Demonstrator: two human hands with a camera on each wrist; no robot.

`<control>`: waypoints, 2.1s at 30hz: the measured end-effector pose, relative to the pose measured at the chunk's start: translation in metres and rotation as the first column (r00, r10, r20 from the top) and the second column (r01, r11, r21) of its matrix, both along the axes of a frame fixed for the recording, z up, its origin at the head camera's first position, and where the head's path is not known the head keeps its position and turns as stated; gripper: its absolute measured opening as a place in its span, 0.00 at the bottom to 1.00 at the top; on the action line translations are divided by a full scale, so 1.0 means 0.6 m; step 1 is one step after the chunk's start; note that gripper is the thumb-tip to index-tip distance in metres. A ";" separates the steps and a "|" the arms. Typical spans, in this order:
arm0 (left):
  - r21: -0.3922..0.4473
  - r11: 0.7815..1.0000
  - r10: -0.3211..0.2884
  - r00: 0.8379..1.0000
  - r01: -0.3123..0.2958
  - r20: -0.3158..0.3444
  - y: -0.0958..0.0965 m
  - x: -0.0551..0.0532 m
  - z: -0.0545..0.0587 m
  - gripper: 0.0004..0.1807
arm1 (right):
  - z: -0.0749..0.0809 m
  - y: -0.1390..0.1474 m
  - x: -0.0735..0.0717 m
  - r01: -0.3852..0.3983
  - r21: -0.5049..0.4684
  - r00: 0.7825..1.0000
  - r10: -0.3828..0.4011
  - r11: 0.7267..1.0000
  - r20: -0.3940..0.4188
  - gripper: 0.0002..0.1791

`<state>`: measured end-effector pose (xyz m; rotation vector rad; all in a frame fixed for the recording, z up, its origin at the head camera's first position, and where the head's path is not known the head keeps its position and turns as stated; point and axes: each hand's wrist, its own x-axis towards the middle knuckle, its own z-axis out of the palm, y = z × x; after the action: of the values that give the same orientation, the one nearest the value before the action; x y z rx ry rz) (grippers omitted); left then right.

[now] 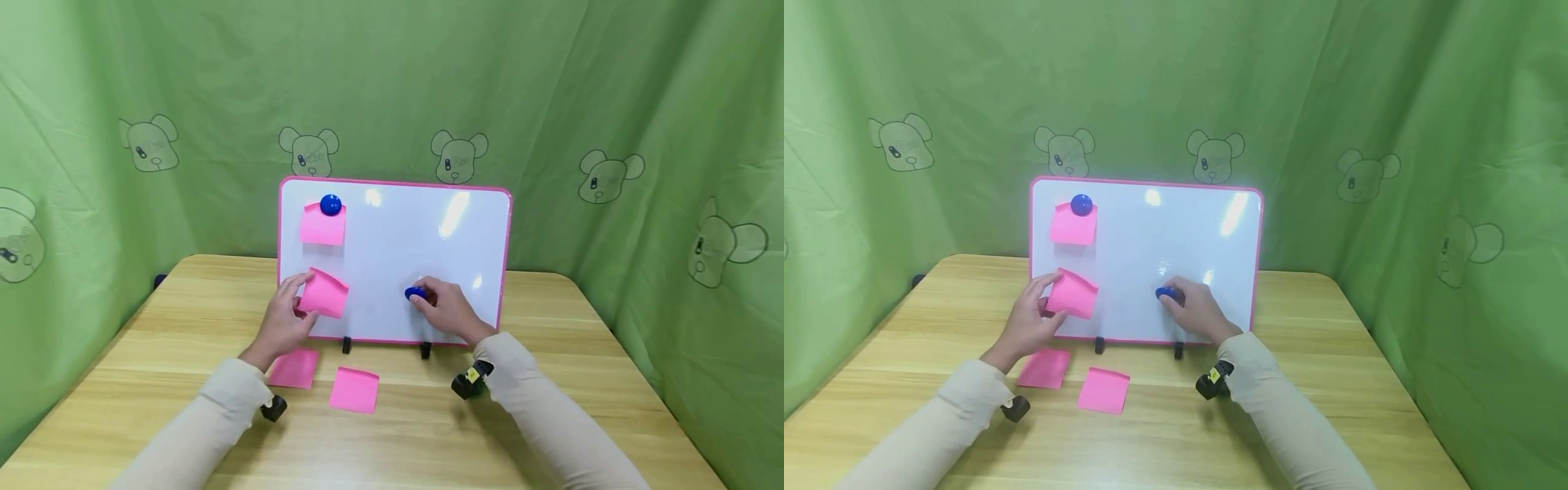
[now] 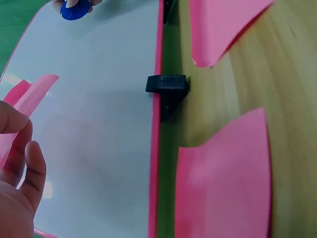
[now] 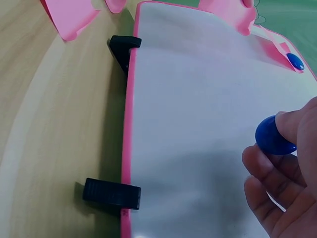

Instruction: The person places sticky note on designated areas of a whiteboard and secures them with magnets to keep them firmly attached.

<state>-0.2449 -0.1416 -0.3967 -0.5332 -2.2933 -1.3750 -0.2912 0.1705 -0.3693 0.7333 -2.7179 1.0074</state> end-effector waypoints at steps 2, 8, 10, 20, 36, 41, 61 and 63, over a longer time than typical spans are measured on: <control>-0.005 1.000 0.005 1.000 -0.005 -0.004 0.003 -0.001 0.003 0.38 | 0.002 -0.001 -0.003 0.002 0.000 1.000 -0.002 1.000 -0.003 0.11; 0.045 0.999 -0.001 1.000 0.001 -0.001 0.011 -0.008 0.013 0.38 | 0.012 -0.002 -0.009 -0.008 -0.012 0.999 0.008 1.000 -0.037 0.10; 0.063 0.998 0.000 1.000 0.000 -0.013 0.013 -0.010 0.014 0.38 | 0.015 -0.004 -0.010 -0.009 -0.020 0.999 0.008 1.000 -0.039 0.10; 0.046 0.996 0.076 0.997 -0.075 -0.029 0.034 -0.021 0.028 0.32 | 0.031 -0.011 -0.025 -0.007 -0.055 0.997 0.002 0.998 -0.081 0.09; 0.124 0.989 0.090 0.995 -0.083 -0.051 0.081 -0.049 0.042 0.29 | 0.057 -0.024 -0.041 0.032 -0.102 0.995 -0.042 0.994 -0.093 0.11; 0.149 0.986 0.088 0.995 -0.081 -0.039 0.093 -0.057 0.046 0.30 | 0.067 -0.030 -0.046 0.039 -0.136 0.993 -0.054 0.990 -0.106 0.11; 0.158 0.979 0.131 0.991 -0.132 0.014 0.135 -0.081 0.063 0.30 | 0.082 -0.054 -0.060 0.026 -0.157 0.986 -0.052 0.987 -0.161 0.12; 0.149 0.980 0.133 0.991 -0.133 0.011 0.139 -0.084 0.065 0.29 | 0.083 -0.055 -0.063 0.029 -0.156 0.985 -0.055 0.987 -0.166 0.12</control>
<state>-0.2954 -0.0585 -0.3578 -0.3256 -2.1621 -1.4659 -0.3290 0.1375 -0.3192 0.6975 -2.4695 1.0776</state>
